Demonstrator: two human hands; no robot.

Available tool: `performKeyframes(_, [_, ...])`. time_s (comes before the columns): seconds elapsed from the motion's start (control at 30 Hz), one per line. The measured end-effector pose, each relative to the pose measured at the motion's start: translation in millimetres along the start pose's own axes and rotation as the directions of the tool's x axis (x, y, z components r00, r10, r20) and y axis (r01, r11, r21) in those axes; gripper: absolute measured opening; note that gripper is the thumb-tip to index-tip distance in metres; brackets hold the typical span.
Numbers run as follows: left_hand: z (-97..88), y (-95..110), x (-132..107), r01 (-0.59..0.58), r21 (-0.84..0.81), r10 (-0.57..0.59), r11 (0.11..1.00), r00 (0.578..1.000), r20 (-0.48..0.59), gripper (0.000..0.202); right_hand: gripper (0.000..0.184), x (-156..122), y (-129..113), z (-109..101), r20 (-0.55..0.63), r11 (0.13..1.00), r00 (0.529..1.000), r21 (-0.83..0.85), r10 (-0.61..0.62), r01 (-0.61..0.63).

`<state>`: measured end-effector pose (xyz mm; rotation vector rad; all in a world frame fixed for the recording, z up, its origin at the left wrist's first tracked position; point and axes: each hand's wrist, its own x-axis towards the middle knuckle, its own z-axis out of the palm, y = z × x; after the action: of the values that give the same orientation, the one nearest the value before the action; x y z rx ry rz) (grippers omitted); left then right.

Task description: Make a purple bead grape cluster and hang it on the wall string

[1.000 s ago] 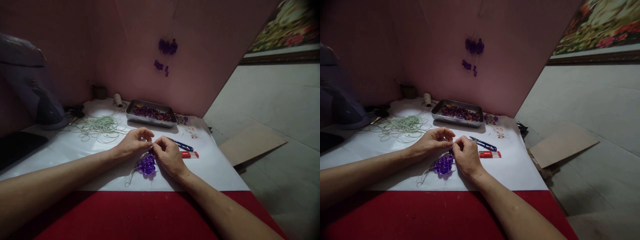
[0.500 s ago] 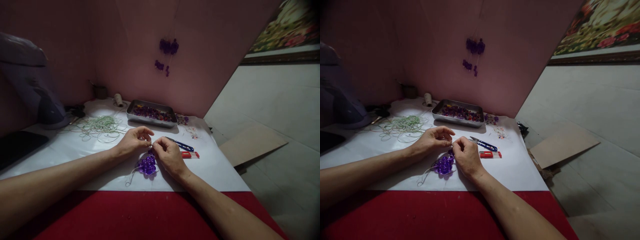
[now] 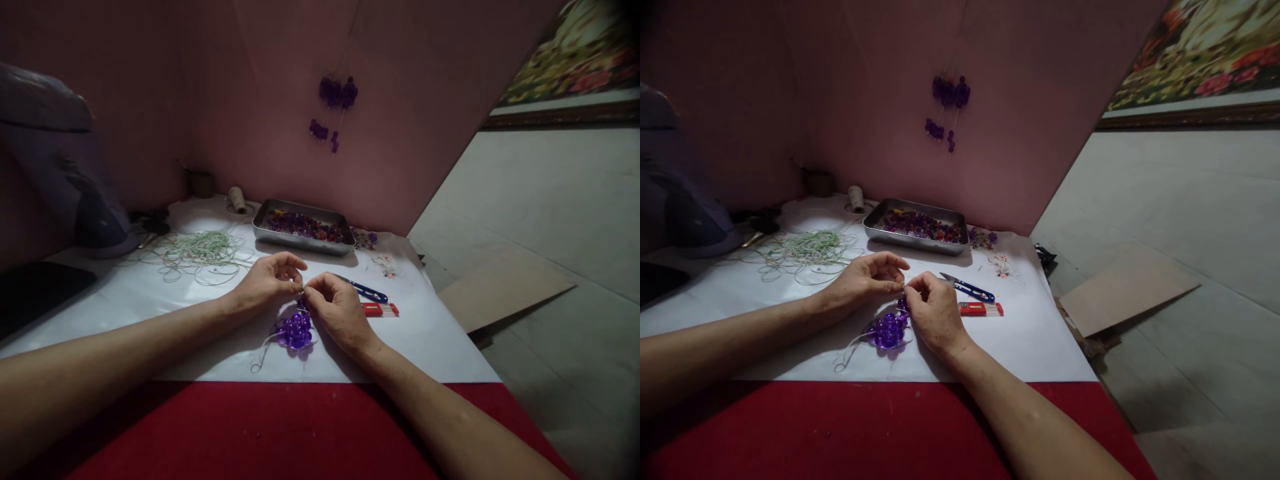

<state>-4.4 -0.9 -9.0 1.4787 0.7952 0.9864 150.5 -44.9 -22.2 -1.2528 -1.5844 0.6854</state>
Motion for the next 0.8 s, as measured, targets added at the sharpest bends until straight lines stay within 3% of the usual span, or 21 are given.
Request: performKeyframes(0.8, [-1.1,-0.7,0.7,-0.079,0.165,0.078,0.983,0.997,0.008,0.031,0.011,1.0,-2.4,-0.1,-0.004,1.000,1.000,-0.002,0.031,-0.031])
